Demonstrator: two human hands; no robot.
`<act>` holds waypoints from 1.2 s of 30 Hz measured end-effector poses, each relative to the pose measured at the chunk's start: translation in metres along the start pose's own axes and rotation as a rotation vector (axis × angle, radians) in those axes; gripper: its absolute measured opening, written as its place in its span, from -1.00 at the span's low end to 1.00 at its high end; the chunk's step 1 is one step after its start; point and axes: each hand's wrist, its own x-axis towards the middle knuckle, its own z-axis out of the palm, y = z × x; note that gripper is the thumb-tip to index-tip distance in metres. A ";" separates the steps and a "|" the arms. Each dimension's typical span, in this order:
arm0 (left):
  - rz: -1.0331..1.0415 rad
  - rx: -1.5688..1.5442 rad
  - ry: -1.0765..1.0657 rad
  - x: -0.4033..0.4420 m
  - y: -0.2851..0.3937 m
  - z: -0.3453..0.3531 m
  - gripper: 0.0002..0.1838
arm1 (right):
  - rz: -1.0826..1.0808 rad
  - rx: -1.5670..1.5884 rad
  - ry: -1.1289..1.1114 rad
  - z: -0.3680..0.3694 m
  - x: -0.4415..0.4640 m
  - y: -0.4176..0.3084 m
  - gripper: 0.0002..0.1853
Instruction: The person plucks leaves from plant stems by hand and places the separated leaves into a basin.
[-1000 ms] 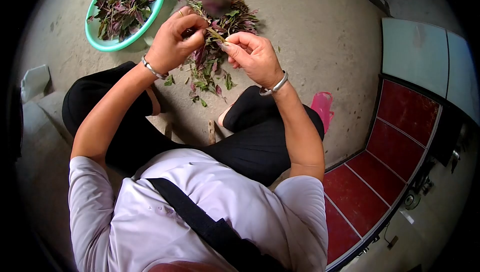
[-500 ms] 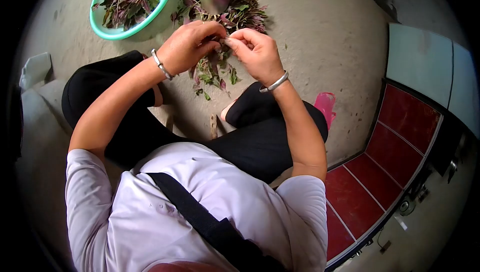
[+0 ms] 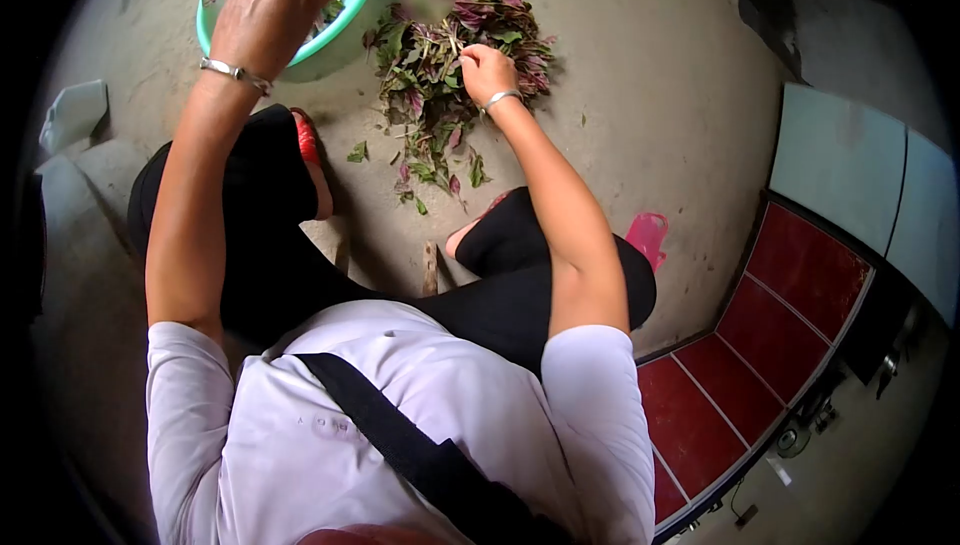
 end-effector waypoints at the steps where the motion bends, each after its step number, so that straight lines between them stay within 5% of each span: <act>1: -0.084 0.005 -0.078 0.001 0.004 -0.002 -0.86 | 0.030 -0.100 0.020 0.008 0.011 -0.003 -0.79; 6: -0.060 0.013 -0.086 0.003 0.001 0.001 -0.77 | 0.284 -0.583 -0.164 0.042 0.050 -0.005 -0.66; 11: -0.136 -0.052 -0.093 0.003 0.004 -0.002 -0.79 | 0.149 -0.604 -0.074 0.049 0.050 0.009 -0.71; 14: -0.197 -0.186 -0.051 0.006 0.001 0.000 -0.81 | 0.075 -0.171 -0.024 0.012 0.034 -0.006 -0.77; 15: -0.213 -0.243 -0.025 0.006 0.000 0.001 -0.81 | 0.286 0.410 -0.078 -0.004 0.023 -0.021 -0.81; 16: -0.248 -0.252 -0.045 0.004 -0.001 0.002 -0.81 | 0.315 0.652 -0.134 -0.021 0.014 -0.022 -0.82; 17: -0.281 -0.262 -0.066 0.003 -0.001 0.003 -0.82 | 0.008 0.418 -0.090 -0.028 0.013 -0.001 -0.81; 19: -0.335 -0.327 -0.128 0.001 0.000 0.007 -0.83 | -0.217 0.178 -0.076 -0.054 -0.005 -0.001 -0.79; 22: -0.439 -0.605 -0.290 -0.007 0.007 0.024 -0.81 | 0.024 0.465 -0.022 -0.094 -0.057 -0.048 -0.80; 26: -0.688 -1.087 -0.624 -0.009 0.036 0.026 -0.79 | -0.104 0.486 0.147 -0.113 -0.107 -0.075 -0.80; 32: -0.769 -1.585 -0.597 -0.017 0.069 0.033 -0.72 | -0.531 0.145 0.431 -0.098 -0.138 -0.078 -0.81; 36: -0.824 -1.752 -0.566 -0.020 0.070 0.035 -0.76 | -0.581 0.020 0.471 -0.091 -0.141 -0.076 -0.82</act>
